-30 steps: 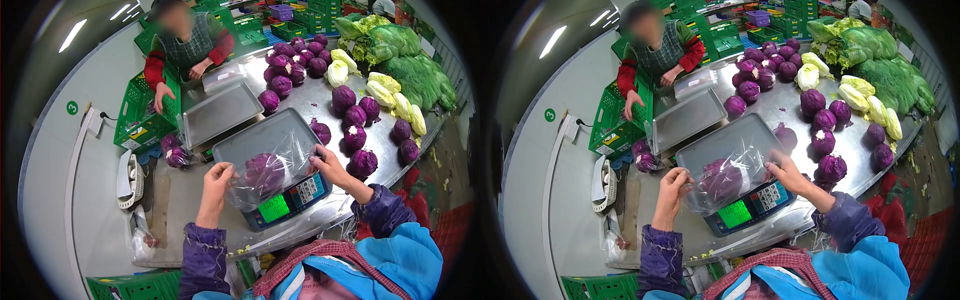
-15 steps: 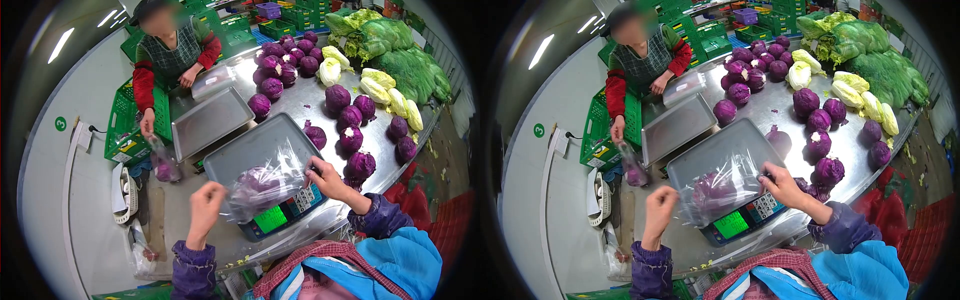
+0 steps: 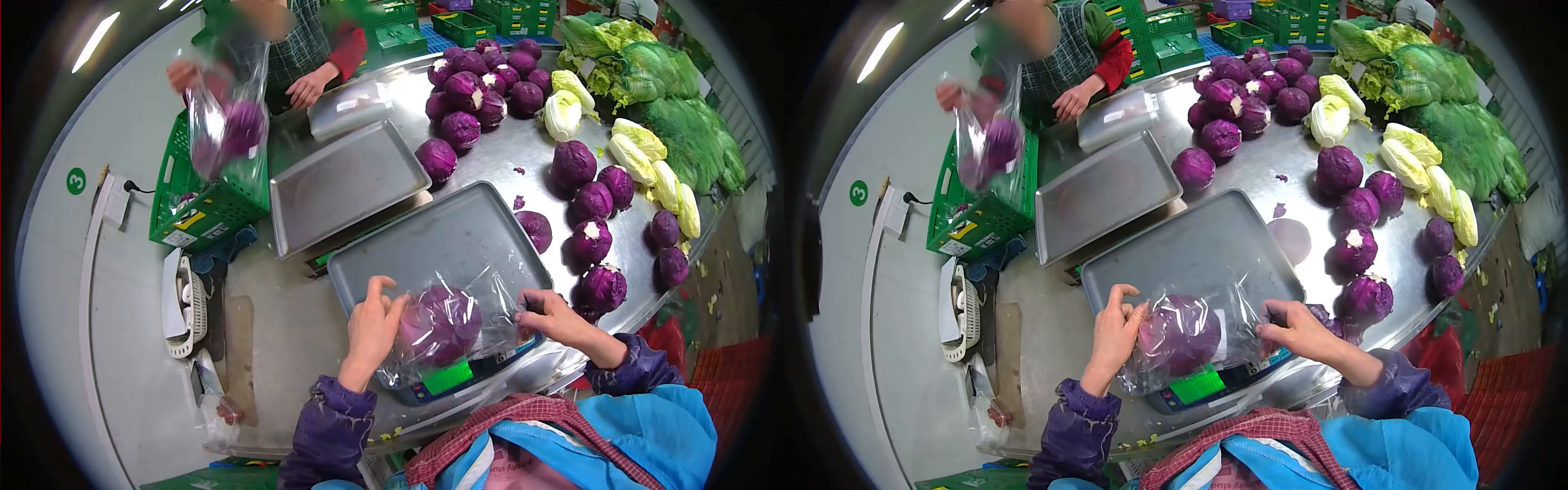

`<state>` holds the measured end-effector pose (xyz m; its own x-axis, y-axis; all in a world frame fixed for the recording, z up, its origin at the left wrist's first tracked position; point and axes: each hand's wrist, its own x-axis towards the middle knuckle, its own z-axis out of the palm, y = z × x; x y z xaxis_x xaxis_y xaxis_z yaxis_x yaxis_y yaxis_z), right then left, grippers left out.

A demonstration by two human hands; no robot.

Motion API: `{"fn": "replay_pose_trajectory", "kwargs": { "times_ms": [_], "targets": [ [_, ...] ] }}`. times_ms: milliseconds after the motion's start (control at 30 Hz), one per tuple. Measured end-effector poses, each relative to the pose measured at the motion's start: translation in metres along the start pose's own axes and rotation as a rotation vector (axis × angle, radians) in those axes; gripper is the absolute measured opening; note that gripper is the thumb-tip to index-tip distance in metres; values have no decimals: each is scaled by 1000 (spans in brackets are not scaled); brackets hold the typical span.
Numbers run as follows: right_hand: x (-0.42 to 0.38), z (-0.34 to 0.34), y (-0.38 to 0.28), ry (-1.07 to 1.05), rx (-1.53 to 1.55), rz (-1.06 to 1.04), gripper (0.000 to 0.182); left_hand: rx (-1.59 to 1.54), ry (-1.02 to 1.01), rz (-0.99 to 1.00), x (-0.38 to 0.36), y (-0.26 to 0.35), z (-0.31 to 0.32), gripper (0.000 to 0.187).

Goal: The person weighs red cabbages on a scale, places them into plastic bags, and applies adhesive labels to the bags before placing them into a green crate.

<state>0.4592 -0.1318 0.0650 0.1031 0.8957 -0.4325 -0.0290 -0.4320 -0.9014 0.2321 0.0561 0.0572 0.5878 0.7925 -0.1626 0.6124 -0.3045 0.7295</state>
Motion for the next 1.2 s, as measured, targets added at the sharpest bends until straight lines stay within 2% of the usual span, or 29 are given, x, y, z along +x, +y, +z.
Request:
{"fn": "replay_pose_trajectory", "kwargs": {
  "times_ms": [33,100,133,167,200,233,267,300,367,400,433,467,500,567,633,667,700,767,800,833,900,933,967,1033,1100,1200],
  "targets": [
    [-3,1,-11,-3,2,2,18,1,0,-4,-1,6,-5,37],
    [-10,9,-37,489,-833,-427,30,201,149,6,-3,17,-14,42],
    [-11,11,-51,537,-818,-614,40,202,144,-2,0,17,-12,42],
    [-9,14,-65,587,-795,-800,51,203,283,167,2,17,-10,42],
    [-6,20,-79,420,-850,-882,57,201,423,339,3,17,-7,42],
    [0,28,-89,251,-901,-964,63,203,423,338,5,14,-2,42],
    [10,38,-87,120,-1043,-945,69,152,402,383,6,7,4,43],
    [26,41,-66,128,-1039,-955,69,105,383,433,8,0,6,43],
    [63,46,-33,-169,-554,-750,68,213,471,469,7,-8,-3,40],
    [66,42,-31,-168,-564,-773,68,112,539,426,4,-11,-13,37],
    [65,38,-31,-197,-534,-695,70,8,599,381,3,-12,-19,34],
    [64,38,-31,-221,-496,-609,72,-79,626,418,-7,12,-33,35],
    [64,40,-27,-216,-492,-612,72,-75,623,423,-12,26,-38,35],
    [68,40,-22,-197,-451,-620,75,156,-118,675,-20,46,-34,54],
    [70,36,-28,-260,-397,-570,78,-145,-212,490,-25,24,-6,73],
    [71,34,-27,-256,-403,-519,78,-130,-258,459,-23,19,-9,83],
    [71,33,-25,-246,-400,-463,78,-115,-262,469,-21,15,-9,83],
    [72,30,-27,-243,-433,-495,78,-316,-242,364,-17,3,-7,79],
    [76,28,-25,-292,-272,-461,78,-437,-275,292,-13,-8,-5,74],
    [80,27,-25,-344,-110,-425,79,-431,-261,298,-10,-15,-3,74],
    [90,24,-34,-389,-60,-428,78,-1051,-302,-82,-5,-20,-5,65],
    [99,24,-35,-401,161,-310,77,-1098,-299,-149,-1,-24,-8,56],
    [107,25,-38,-409,381,-183,77,-1095,-292,-142,6,-25,-14,56],
    [126,20,-60,-334,377,-139,73,-1511,-266,-321,23,-26,-32,60],
    [169,14,-69,-230,489,-141,71,-1591,-285,-173,46,-29,-48,77],
    [213,7,-102,-156,582,-132,67,-1704,-195,-95,78,-26,-66,78]
  ]
}}
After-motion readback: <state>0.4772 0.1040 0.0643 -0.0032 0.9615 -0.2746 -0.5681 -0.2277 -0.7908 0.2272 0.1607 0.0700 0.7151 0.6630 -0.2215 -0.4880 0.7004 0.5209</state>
